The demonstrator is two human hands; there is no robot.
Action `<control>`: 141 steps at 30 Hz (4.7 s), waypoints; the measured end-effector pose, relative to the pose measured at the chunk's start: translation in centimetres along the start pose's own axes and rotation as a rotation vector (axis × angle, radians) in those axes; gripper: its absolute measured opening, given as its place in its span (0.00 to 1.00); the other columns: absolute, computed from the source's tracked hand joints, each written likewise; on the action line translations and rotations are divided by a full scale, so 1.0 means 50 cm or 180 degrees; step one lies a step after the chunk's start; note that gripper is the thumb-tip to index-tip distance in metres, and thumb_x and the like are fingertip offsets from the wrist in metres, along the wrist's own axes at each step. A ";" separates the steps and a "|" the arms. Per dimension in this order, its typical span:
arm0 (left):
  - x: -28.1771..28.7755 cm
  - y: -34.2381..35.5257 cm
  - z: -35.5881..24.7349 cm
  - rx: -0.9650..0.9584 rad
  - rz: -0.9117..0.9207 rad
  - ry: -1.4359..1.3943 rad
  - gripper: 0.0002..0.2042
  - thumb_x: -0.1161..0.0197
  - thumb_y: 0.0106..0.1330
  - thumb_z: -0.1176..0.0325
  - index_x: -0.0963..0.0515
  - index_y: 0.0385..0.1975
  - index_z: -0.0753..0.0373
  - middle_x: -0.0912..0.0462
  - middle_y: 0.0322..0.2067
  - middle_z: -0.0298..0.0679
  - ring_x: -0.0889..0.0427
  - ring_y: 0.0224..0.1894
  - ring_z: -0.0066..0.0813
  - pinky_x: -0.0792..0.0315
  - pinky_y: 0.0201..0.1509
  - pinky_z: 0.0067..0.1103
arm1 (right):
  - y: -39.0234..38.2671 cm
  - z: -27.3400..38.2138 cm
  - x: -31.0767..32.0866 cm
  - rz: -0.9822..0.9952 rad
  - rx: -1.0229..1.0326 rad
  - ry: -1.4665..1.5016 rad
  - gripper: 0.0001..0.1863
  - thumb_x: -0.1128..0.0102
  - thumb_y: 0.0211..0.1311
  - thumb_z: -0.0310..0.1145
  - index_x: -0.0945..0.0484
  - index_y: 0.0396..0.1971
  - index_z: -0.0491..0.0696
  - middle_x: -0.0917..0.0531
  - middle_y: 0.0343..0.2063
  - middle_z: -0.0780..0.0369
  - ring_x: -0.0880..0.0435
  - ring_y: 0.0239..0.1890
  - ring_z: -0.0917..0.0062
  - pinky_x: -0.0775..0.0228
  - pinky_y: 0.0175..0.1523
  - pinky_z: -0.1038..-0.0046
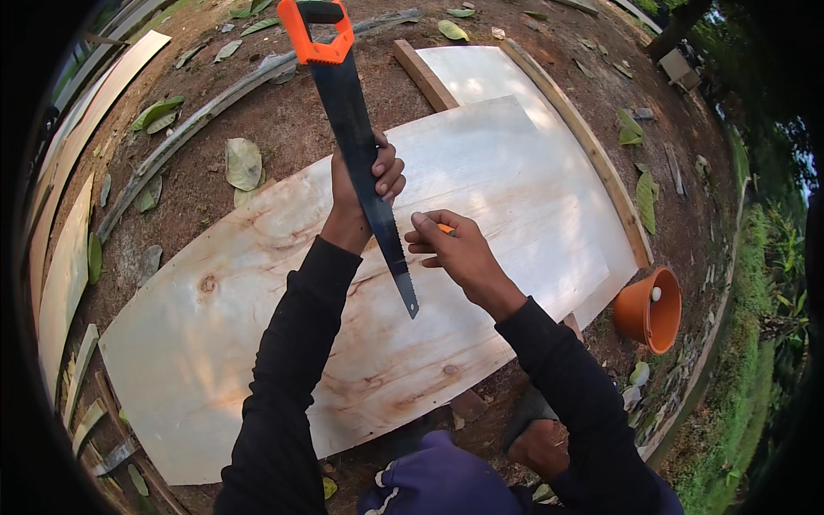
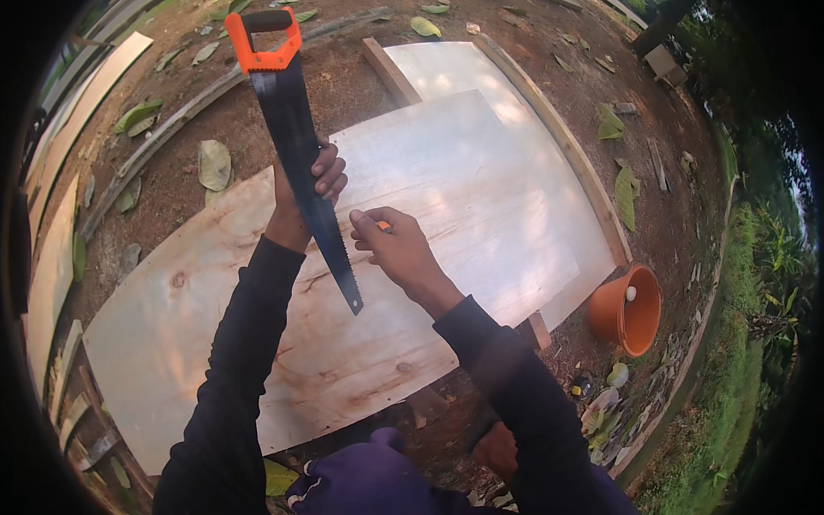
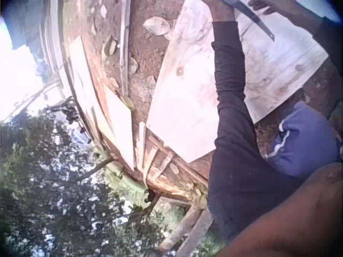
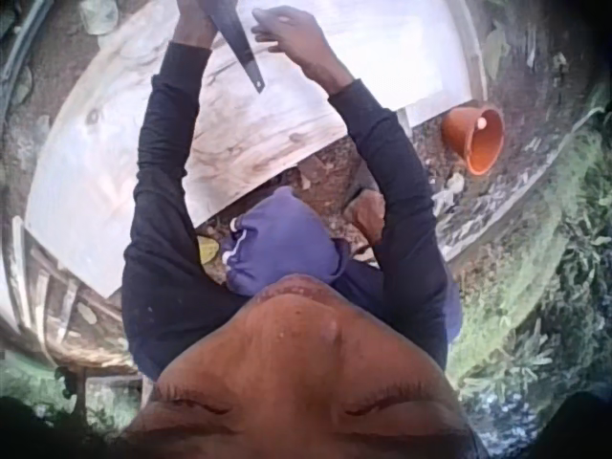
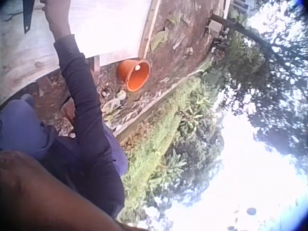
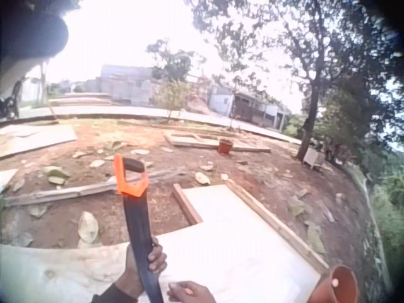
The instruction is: The person measures a large sheet of plywood with a tape measure and marks it with a pencil. They then use a hand saw to cut along the marked line, separating the sheet into two pieces.
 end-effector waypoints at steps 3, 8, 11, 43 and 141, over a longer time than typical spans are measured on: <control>-0.015 0.041 0.030 0.0070 0.0272 -0.0164 0.24 0.54 0.78 0.53 0.21 0.48 0.71 0.33 0.22 0.34 0.32 0.19 0.26 0.32 0.21 0.25 | -0.023 -0.027 -0.028 0.0098 -0.0071 0.1038 0.22 0.38 0.76 0.49 0.20 0.49 0.41 0.16 0.32 0.64 0.16 0.34 0.83 0.26 0.39 0.79; 0.010 0.057 0.076 0.0369 -0.0337 0.0595 0.24 0.56 0.79 0.52 0.22 0.49 0.70 0.21 0.31 0.42 0.20 0.30 0.32 0.22 0.33 0.28 | -0.026 -0.028 0.026 -0.0538 0.0477 0.1026 0.15 0.34 0.74 0.41 0.19 0.44 0.42 0.21 0.25 0.69 0.27 0.26 0.90 0.36 0.31 0.83; 0.029 0.059 0.066 0.0623 -0.0967 0.1890 0.21 0.51 0.79 0.56 0.23 0.52 0.69 0.14 0.41 0.47 0.13 0.42 0.33 0.18 0.44 0.30 | -0.019 -0.034 0.084 -0.1005 0.0860 0.0734 0.13 0.34 0.72 0.37 0.19 0.40 0.41 0.24 0.19 0.72 0.33 0.21 0.92 0.42 0.27 0.82; 0.293 0.175 -0.116 0.0971 -0.1635 0.4087 0.15 0.29 0.71 0.62 0.15 0.45 0.70 0.12 0.34 0.40 0.14 0.33 0.22 0.21 0.38 0.22 | -0.046 -0.132 0.144 -0.1844 0.2195 -0.2700 0.16 0.28 0.63 0.28 0.18 0.51 0.46 0.13 0.51 0.57 0.18 0.52 0.63 0.29 0.57 0.64; 0.315 0.181 -0.119 0.0868 -0.1406 0.4272 0.18 0.29 0.72 0.60 0.15 0.47 0.71 0.13 0.35 0.38 0.14 0.33 0.19 0.19 0.37 0.16 | -0.054 -0.144 0.141 -0.1320 0.2316 -0.2069 0.12 0.29 0.59 0.21 0.16 0.42 0.46 0.11 0.45 0.58 0.16 0.50 0.60 0.21 0.52 0.64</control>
Point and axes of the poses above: each hand's wrist, its own y-axis towards the middle knuckle, its own x-axis out of the back of the hand, z = x × y, the point moved 8 cm from there along y, towards the middle knuckle
